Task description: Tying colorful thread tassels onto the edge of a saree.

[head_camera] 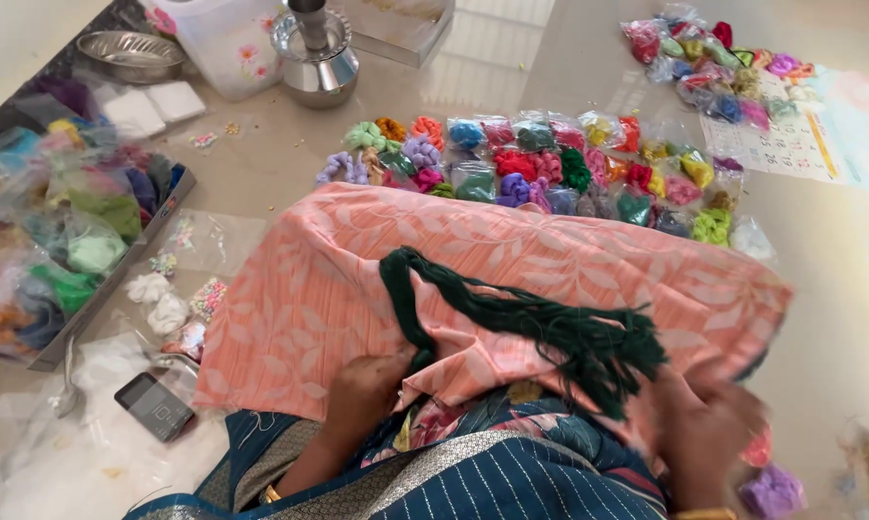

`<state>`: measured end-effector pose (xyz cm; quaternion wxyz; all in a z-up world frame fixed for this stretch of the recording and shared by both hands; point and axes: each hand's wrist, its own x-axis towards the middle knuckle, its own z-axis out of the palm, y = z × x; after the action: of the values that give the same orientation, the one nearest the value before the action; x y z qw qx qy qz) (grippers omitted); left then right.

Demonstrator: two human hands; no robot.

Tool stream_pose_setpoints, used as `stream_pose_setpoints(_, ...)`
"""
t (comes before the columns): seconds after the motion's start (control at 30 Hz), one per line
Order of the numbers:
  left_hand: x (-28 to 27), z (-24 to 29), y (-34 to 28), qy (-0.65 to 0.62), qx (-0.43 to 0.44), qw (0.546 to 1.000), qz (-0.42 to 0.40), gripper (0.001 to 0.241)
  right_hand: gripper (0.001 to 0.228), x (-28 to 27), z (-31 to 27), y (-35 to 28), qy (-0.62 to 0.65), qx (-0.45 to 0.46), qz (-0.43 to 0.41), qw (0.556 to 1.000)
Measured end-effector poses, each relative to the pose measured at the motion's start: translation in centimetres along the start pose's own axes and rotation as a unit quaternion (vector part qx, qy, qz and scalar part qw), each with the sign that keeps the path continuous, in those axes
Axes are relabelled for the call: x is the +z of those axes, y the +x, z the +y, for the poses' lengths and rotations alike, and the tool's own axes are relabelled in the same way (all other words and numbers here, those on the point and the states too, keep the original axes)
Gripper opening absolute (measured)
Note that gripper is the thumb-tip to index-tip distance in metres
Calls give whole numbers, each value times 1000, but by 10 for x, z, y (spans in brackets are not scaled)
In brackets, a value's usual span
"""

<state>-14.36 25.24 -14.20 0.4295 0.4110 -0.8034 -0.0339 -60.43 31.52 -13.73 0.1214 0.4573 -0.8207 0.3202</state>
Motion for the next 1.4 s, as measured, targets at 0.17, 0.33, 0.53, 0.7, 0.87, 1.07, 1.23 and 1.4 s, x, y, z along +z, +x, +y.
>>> stream_pose_setpoints(0.17, -8, -7, -1, -209, -242, 946, -62, 31, 20, -20, -14, 14, 371, 190, -169, 893)
stream_pose_setpoints(0.33, -10, -1, -15, -209, -305, 924, -101, 24, 4, -102, -18, 55, 347, -31, -129, 929)
stream_pose_setpoints(0.53, -39, 27, -17, -221, -45, 967, -119, 21, 9, -89, 77, 71, 403, 186, -188, 876)
stream_pose_setpoints(0.7, -49, 55, -12, -199, -139, 955, -172, 34, 18, 46, 206, 37, 227, 161, -350, 894)
stream_pose_setpoints(0.87, -61, 32, -9, -359, -372, 815, -263, 25, 25, 85, 215, 13, 265, 188, -470, 820)
stream_pose_setpoints(1.07, -118, 70, 16, -501, -470, 658, -308, 33, 48, -23, 65, 44, 239, 264, -381, 853)
stream_pose_setpoints(1.23, -111, 19, -26, -384, -387, 806, -232, 25, 56, -32, 50, 37, 241, 7, -367, 898)
stream_pose_setpoints(1.4, -94, 15, 32, -19, -65, 997, -33, 26, 36, -64, 23, 42, 248, -7, -420, 873)
